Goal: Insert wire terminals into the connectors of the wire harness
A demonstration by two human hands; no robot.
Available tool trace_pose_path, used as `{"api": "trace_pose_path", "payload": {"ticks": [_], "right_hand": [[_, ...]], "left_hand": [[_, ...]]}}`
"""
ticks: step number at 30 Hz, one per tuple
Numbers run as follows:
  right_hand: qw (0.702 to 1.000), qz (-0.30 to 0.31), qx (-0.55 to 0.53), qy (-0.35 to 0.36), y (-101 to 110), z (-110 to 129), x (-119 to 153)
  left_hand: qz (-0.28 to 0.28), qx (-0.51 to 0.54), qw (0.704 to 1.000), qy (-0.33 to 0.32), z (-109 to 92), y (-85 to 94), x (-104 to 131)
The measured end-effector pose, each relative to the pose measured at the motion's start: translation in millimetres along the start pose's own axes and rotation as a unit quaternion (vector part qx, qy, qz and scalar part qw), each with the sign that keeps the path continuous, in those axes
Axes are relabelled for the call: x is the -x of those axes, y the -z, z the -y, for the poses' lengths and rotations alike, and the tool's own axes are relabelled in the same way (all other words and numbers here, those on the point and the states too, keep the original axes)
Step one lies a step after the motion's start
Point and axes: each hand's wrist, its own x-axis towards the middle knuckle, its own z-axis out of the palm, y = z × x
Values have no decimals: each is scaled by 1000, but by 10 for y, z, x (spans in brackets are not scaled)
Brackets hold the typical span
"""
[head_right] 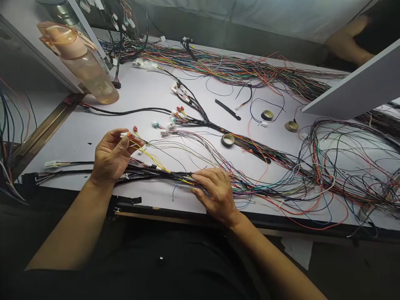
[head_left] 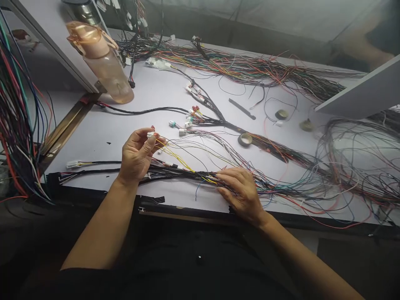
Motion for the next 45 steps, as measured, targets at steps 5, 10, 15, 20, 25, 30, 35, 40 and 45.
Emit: {"api": "trace_pose_path", "payload": {"ticks": [5, 10, 15, 20, 25, 30, 35, 40, 45], "right_hand": [[1000, -13, 22, -7, -86, 73, -27], [1000, -1, -8, -19, -155, 35, 57], [1000, 3, -20, -24, -184, 5, 81], [1000, 12, -7, -15, -198, 27, 83], [999, 24, 14, -20, -219, 48, 113], [999, 22, 25, -28, -241, 35, 114], [998, 17, 37, -38, -196, 124, 73], [992, 9, 119, -29, -180, 306, -77], [995, 38, 74, -47, -388, 309, -288]], "left_hand": [[-2, 17, 1000, 26, -16, -10, -1], [-17, 20, 998, 54, -13, -43, 7], [-39, 41, 995, 81, -12, -74, 22], [-69, 77, 990, 96, 23, -61, 32], [-77, 100, 985, 114, 37, -56, 52], [-72, 63, 987, 127, 27, -76, 77], [-76, 32, 992, 100, 23, -87, 68], [-72, 16, 994, 77, 8, -77, 50], [-69, 26, 993, 91, -22, -51, 43]]}}
